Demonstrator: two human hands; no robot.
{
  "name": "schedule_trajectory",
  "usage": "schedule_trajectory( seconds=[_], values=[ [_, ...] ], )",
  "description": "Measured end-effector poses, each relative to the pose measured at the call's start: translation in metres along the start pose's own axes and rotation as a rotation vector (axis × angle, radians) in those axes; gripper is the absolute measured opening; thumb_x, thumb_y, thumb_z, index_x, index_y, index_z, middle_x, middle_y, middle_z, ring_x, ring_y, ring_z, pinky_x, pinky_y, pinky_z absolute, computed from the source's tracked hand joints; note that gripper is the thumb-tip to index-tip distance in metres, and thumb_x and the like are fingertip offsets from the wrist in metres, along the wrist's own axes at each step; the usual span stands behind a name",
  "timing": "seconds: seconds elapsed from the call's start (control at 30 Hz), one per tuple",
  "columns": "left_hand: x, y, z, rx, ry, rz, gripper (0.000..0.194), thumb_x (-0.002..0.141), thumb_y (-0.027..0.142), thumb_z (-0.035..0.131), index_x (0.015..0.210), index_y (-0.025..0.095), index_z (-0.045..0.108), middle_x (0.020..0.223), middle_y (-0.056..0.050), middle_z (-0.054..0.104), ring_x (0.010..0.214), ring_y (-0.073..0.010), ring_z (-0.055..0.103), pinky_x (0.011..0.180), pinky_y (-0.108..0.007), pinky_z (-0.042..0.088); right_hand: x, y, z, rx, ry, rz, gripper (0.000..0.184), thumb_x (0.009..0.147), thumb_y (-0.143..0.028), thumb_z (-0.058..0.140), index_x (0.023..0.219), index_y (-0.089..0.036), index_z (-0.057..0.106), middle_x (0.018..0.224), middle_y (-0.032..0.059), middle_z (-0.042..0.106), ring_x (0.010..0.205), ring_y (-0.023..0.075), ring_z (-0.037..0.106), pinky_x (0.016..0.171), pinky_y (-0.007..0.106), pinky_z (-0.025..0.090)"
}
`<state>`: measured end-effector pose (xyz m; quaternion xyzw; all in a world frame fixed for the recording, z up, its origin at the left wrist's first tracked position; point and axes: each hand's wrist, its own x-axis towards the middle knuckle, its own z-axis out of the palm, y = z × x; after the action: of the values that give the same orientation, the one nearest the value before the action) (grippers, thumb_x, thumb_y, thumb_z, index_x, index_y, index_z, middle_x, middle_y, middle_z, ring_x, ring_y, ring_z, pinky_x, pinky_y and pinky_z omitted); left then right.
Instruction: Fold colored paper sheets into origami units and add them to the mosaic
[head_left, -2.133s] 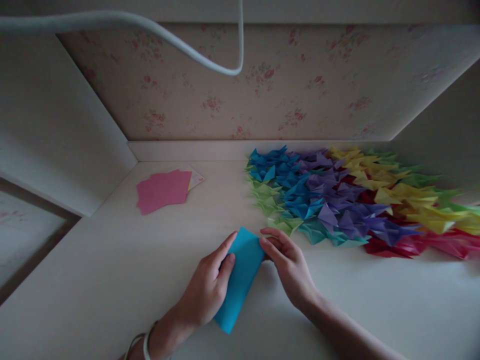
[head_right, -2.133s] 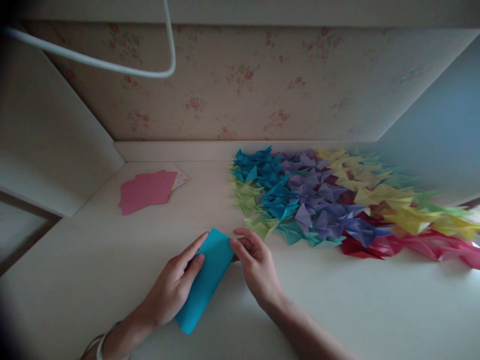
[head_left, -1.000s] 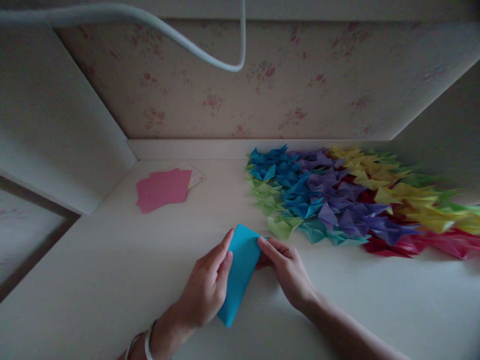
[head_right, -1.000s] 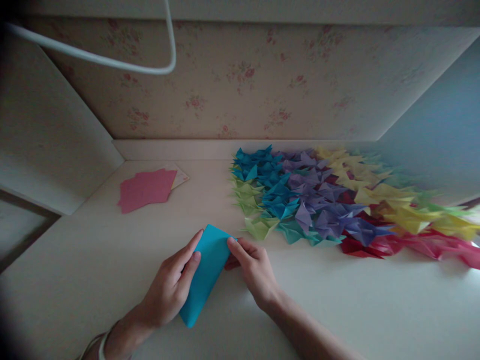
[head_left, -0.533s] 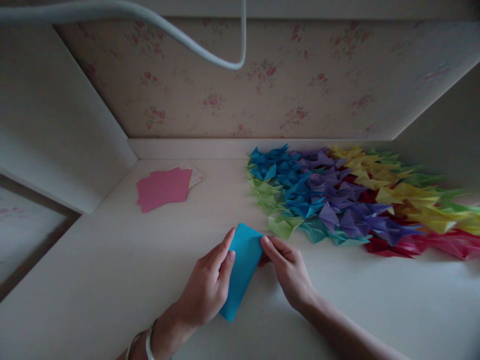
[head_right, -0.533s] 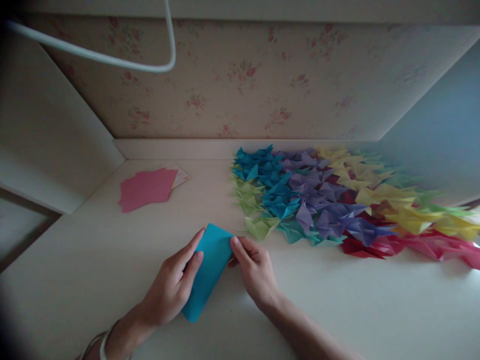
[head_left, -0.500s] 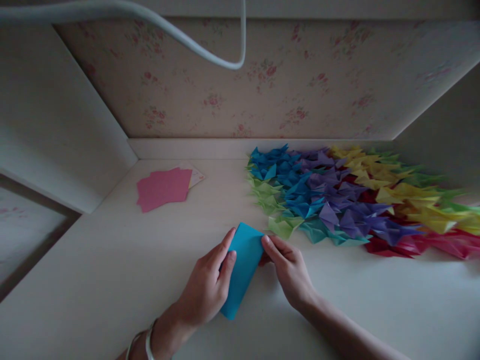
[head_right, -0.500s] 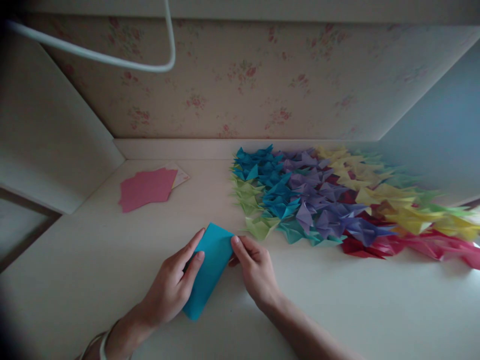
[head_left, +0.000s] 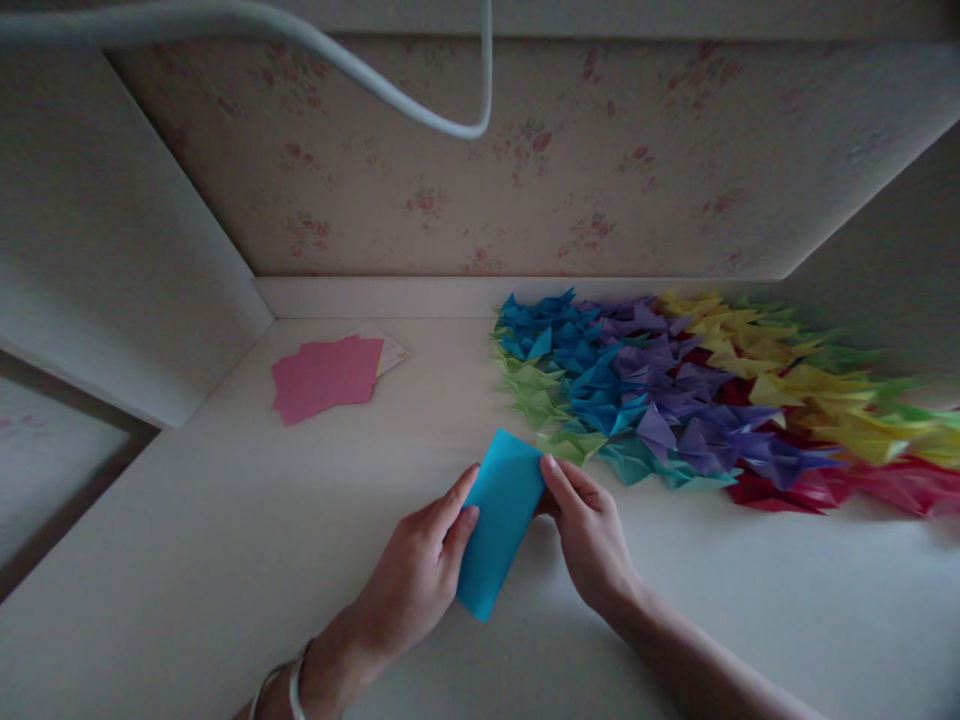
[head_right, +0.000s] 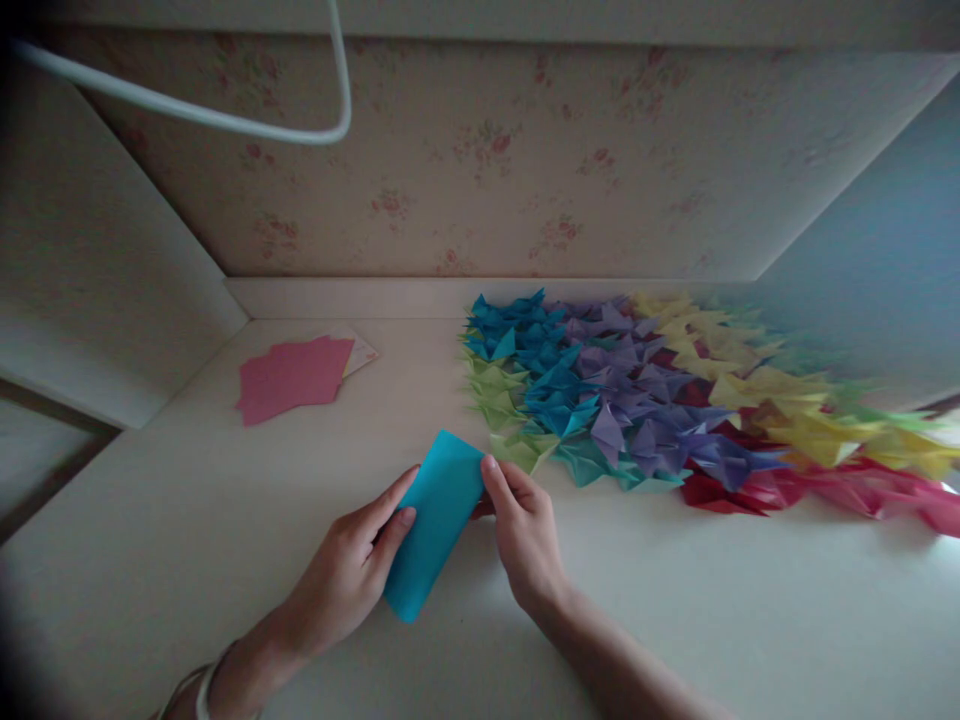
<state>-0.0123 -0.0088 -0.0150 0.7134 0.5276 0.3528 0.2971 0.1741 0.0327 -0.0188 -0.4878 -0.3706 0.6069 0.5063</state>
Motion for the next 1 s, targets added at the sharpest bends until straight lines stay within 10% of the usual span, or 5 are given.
schedule_trajectory(
  seconds=[1.0],
  values=[
    [-0.0015, 0.0006, -0.0022, 0.019, 0.077, -0.033, 0.042, 0.103, 0.026, 0.043, 0.142, 0.016, 0.052, 0.134, -0.011, 0.067, 0.117, -0.0218, 0.068, 0.097, -0.030, 0.056, -0.0042, -0.0014, 0.0024, -0.213, -0.162, 0.042, 0.047, 0.078, -0.062, 0.070, 0.066, -0.017, 0.065, 0.061, 0.0026, 0.063, 0.061, 0.0196, 0.060, 0.060, 0.031, 0.050]
  ],
)
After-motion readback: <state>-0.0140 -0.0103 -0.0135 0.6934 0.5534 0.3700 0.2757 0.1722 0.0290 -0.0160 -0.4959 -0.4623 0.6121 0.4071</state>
